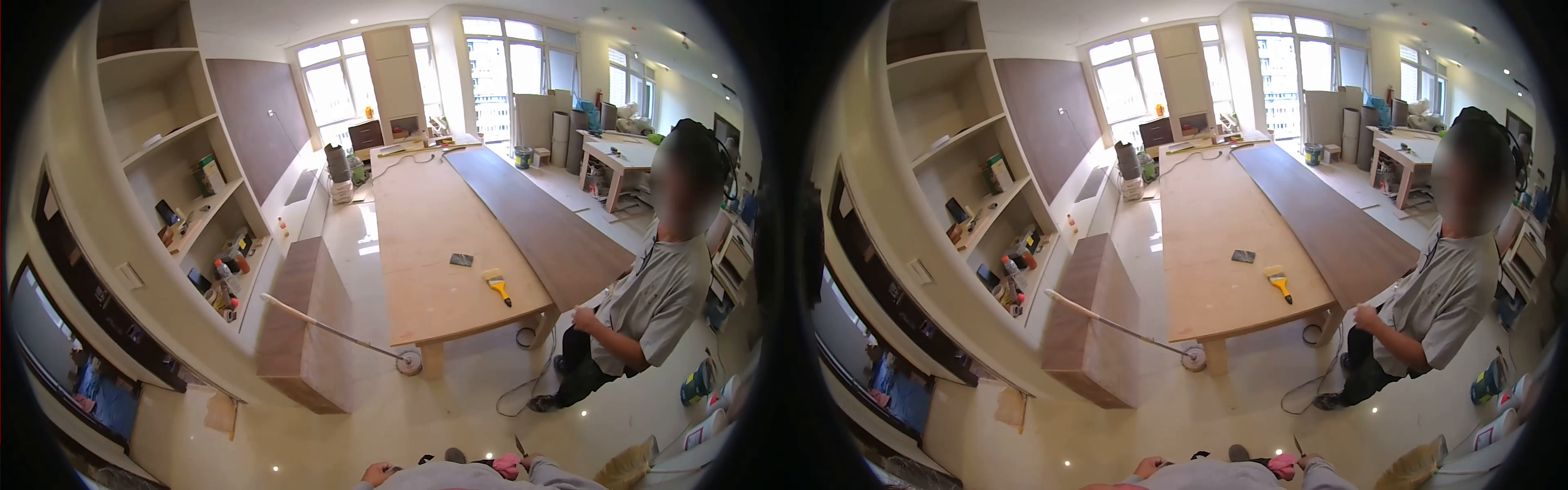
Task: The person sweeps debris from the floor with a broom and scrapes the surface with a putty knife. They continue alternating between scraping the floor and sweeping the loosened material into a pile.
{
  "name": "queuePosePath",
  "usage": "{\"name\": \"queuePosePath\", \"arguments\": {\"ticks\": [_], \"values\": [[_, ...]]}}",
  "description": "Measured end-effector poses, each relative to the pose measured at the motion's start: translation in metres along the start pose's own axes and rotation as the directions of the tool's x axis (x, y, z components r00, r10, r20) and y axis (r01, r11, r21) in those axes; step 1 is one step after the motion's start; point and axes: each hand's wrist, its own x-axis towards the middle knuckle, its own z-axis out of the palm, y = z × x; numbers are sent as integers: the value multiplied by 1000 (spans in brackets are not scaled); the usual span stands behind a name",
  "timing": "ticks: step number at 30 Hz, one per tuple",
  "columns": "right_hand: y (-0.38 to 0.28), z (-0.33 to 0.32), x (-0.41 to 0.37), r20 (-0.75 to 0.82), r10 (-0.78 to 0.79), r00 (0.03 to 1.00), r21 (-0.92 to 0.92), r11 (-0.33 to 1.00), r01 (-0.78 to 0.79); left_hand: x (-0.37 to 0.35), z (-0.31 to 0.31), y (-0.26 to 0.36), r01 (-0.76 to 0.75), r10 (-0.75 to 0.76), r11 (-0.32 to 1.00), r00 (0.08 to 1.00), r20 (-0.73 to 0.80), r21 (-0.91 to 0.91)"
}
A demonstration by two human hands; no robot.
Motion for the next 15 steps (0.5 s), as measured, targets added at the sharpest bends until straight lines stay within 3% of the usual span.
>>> {"name": "queuePosePath", "arguments": {"ticks": [2, 4, 6, 8, 10, 11, 13, 15], "values": [[-36, -35, -56, -12, -3, 1000, 56, 998, 3, 6, -4, -3, -37, 35, 999, 997, 75, 22], [-58, -52, -89, 5, -8, 1000, 124, 992, 7, -1, -10, 30, 92, -68, 992, 967, 244, -87], [-61, -34, -55, -124, -246, 961, -164, 961, 225, -19, -7, 93, 135, -123, 990, 965, 234, -36], [-72, -46, -79, -110, -201, 973, -81, 978, 193, -18, 5, 110, 178, -177, 984, 960, 218, 15], [-82, -53, -102, -92, -162, 983, -1, 987, 162, -11, 17, 106, -17, 21, 1000, 959, 282, -18], [-81, -50, -102, -71, -154, 986, -7, 988, 153, -4, 20, 93, -15, 20, 1000, 956, 292, -18], [-77, -47, -95, -102, -179, 978, -88, 981, 171, 16, 26, 75, -122, 57, 987, 870, 490, 102], [-70, -45, -91, -83, -144, 986, -64, 988, 139, 19, 31, 83, -139, 61, 983, 862, 503, 118]]}}
